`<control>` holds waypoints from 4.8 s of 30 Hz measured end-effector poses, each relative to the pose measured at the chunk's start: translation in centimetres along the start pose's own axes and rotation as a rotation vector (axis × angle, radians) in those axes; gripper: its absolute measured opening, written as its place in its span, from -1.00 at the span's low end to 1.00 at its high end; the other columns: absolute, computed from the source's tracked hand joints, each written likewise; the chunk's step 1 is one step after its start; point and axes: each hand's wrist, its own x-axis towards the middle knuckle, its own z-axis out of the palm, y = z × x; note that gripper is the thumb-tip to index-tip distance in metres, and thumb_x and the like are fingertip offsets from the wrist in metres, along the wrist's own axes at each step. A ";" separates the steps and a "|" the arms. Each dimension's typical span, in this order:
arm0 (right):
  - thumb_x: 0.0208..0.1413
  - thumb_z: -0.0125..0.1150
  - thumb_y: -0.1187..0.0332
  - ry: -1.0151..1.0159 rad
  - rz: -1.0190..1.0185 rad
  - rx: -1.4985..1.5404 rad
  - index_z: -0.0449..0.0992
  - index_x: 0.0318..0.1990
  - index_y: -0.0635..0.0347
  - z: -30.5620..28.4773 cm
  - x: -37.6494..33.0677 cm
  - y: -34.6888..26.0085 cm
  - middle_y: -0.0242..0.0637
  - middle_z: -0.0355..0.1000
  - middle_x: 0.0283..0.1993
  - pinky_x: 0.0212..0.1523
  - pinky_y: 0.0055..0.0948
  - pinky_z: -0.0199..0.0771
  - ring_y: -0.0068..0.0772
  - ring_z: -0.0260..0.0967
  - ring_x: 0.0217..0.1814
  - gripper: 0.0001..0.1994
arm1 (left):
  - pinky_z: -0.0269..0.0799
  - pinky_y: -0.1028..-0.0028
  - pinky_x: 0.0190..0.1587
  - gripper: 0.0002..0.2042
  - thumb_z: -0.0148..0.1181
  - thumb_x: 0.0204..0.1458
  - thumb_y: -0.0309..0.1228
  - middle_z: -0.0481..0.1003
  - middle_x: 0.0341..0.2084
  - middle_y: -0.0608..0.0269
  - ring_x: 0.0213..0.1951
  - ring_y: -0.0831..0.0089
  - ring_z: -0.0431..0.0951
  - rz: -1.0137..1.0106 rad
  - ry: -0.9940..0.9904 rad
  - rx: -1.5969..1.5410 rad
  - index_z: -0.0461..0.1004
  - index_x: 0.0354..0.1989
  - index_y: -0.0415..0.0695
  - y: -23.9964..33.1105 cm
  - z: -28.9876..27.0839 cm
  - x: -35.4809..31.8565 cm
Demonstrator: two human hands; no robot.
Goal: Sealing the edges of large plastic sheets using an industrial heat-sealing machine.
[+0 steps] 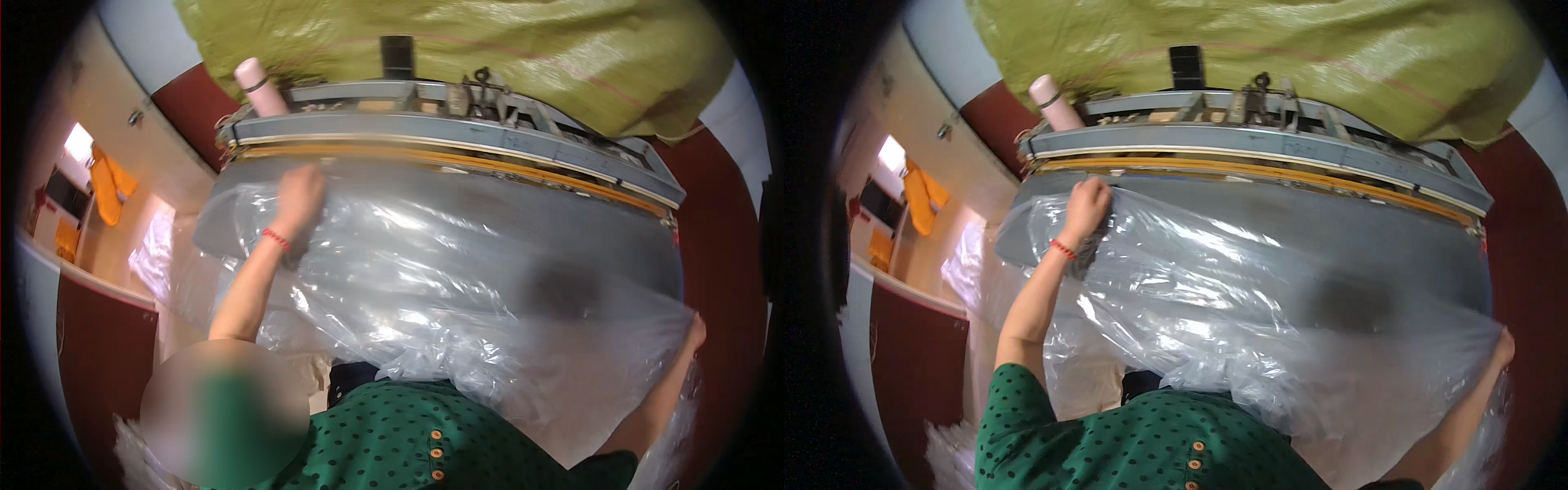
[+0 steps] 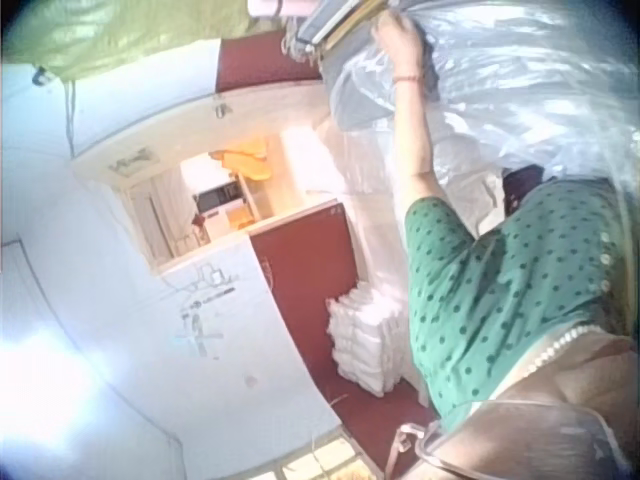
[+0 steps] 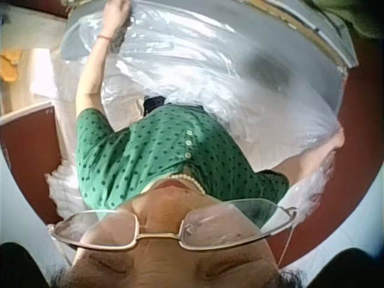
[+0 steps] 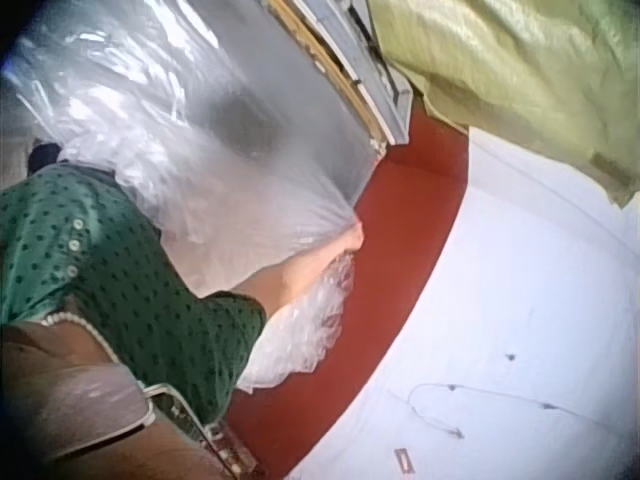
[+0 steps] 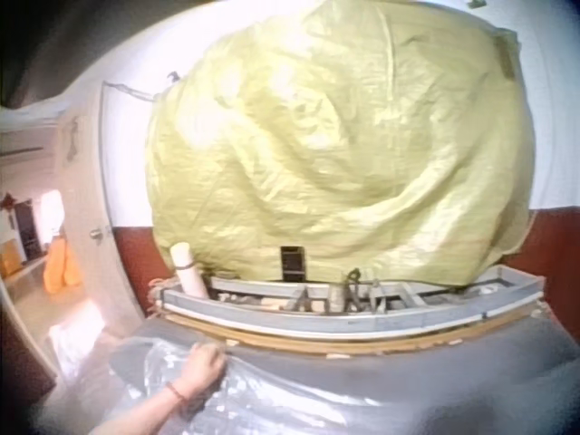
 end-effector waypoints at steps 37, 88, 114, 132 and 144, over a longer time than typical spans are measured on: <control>-0.02 0.06 0.41 0.699 0.032 1.128 0.35 -0.22 0.33 -5.4 -0.3 -44.9 -0.17 0.34 -0.27 -0.14 -0.42 0.29 -0.31 0.30 -0.20 -0.78 | 0.22 0.66 -0.44 -0.93 -0.03 0.01 -0.42 0.28 -0.56 0.43 -0.50 0.66 0.27 -0.357 0.364 -0.745 0.31 -0.42 -0.12 -15.0 -1.4 3.1; -0.05 0.02 0.19 0.141 0.528 0.185 0.47 -0.30 0.10 -5.0 -5.7 -24.0 -0.08 0.44 -0.29 -0.24 -0.16 0.40 -0.07 0.40 -0.20 -0.76 | -0.06 0.41 0.20 -0.56 -0.12 0.10 -0.23 0.16 0.11 0.00 0.17 0.21 0.10 -0.193 -0.077 0.170 0.20 0.08 -0.27 -21.2 -4.6 -4.0; 0.04 -0.08 0.28 0.124 0.434 0.165 0.36 -0.28 0.20 -3.6 -4.9 -23.4 -0.12 0.42 -0.30 -0.26 -0.17 0.40 -0.09 0.41 -0.23 -0.80 | 0.34 0.46 -0.18 -0.56 0.03 -0.09 -0.54 0.39 -0.35 0.35 -0.29 0.51 0.41 -0.271 -1.100 -2.125 0.17 0.04 -0.14 37.8 3.7 -9.9; 0.05 -0.07 0.28 0.213 0.386 0.090 0.38 -0.26 0.19 -3.5 -5.1 -23.6 -0.12 0.44 -0.34 -0.31 -0.17 0.42 -0.09 0.43 -0.27 -0.79 | 0.13 0.66 -0.74 -0.79 -0.10 0.11 -0.29 0.29 -0.79 0.34 -0.77 0.64 0.22 -0.768 -0.855 -1.446 0.34 -0.47 -0.13 26.9 2.0 -17.8; 0.05 -0.07 0.22 0.113 0.421 0.119 0.36 -0.25 0.16 -4.2 -5.3 -23.9 -0.10 0.45 -0.28 -0.26 -0.17 0.40 -0.08 0.41 -0.20 -0.77 | 0.33 0.22 -0.39 -0.77 -0.01 -0.03 -0.26 0.44 -0.52 0.05 -0.40 0.05 0.44 0.847 -1.327 -0.114 0.40 -0.47 -0.18 26.1 3.2 -20.3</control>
